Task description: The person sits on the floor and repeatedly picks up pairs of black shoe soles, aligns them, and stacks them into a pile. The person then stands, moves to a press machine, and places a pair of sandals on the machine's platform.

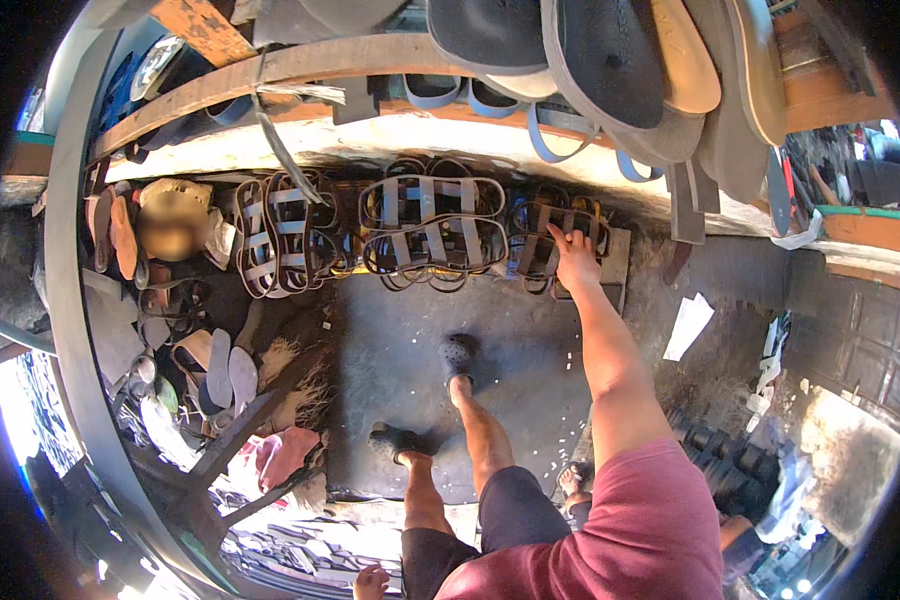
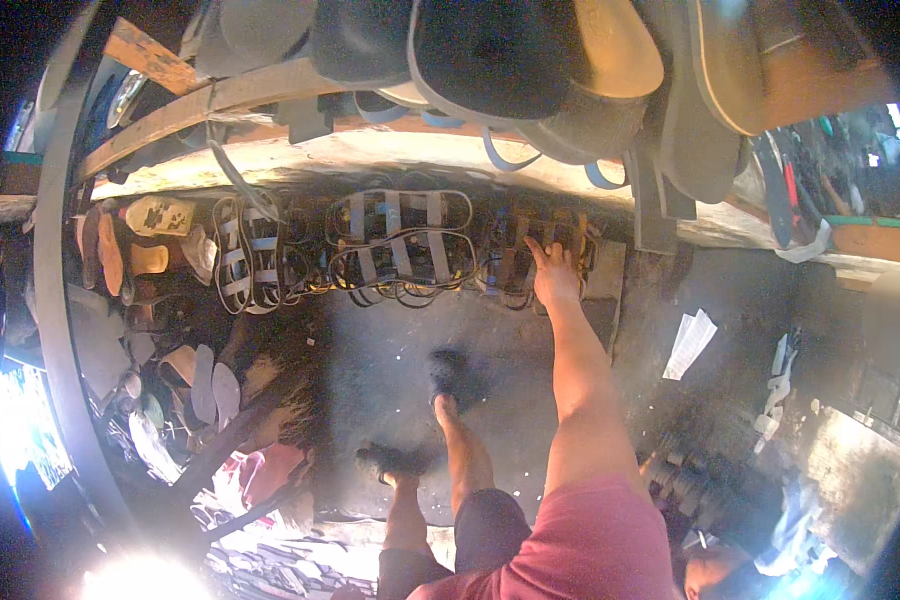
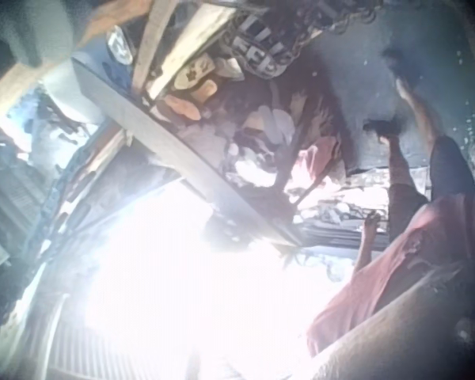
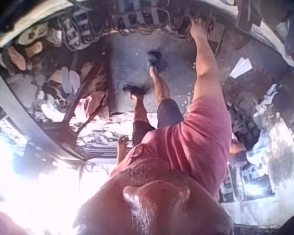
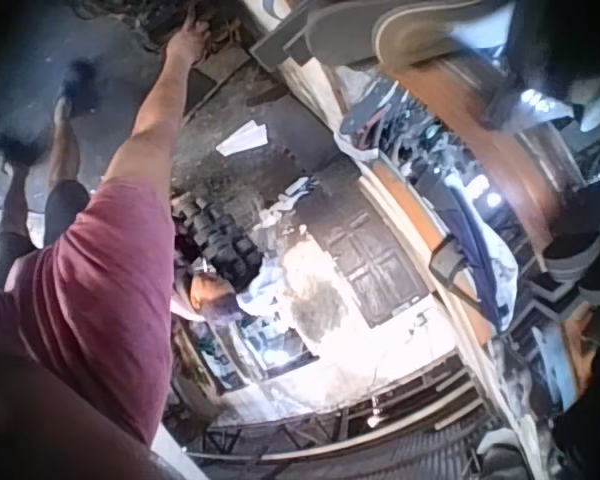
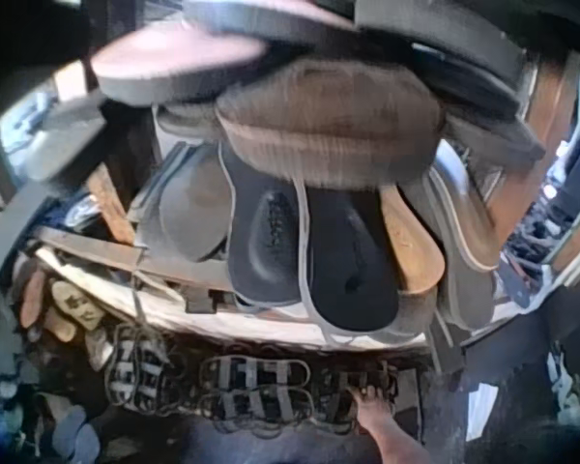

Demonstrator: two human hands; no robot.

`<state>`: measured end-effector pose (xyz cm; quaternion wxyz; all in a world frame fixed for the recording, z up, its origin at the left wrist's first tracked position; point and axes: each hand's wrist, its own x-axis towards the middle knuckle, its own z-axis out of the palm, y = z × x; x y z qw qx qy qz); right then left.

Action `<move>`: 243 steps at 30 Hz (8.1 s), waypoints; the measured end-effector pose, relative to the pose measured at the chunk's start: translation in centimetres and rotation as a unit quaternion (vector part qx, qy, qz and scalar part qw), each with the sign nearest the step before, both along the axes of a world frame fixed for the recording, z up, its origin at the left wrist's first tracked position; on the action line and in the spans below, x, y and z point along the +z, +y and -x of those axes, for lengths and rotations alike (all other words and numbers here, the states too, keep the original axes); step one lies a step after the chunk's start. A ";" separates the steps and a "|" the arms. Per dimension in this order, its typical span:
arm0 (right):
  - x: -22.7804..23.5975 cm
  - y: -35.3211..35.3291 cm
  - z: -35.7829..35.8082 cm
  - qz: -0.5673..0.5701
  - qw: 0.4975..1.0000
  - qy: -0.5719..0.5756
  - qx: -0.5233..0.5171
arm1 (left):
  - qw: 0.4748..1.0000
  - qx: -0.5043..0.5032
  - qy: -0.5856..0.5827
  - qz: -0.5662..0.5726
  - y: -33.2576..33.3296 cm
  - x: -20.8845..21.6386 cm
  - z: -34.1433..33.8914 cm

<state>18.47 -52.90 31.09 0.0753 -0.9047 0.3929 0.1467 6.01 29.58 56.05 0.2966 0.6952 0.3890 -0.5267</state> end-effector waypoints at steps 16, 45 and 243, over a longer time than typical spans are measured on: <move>12.7 10.5 9.0 -0.064 0.989 0.094 -0.098 | 0.995 -0.024 -0.079 0.052 6.2 -3.9 -7.1; 45.0 56.5 -6.0 -0.189 0.936 -0.183 0.235 | 0.406 0.706 -0.536 0.221 30.9 8.3 -4.7; 36.3 86.4 -24.4 -0.112 0.877 -0.188 0.427 | 0.683 0.486 -0.541 0.070 41.2 14.9 -16.6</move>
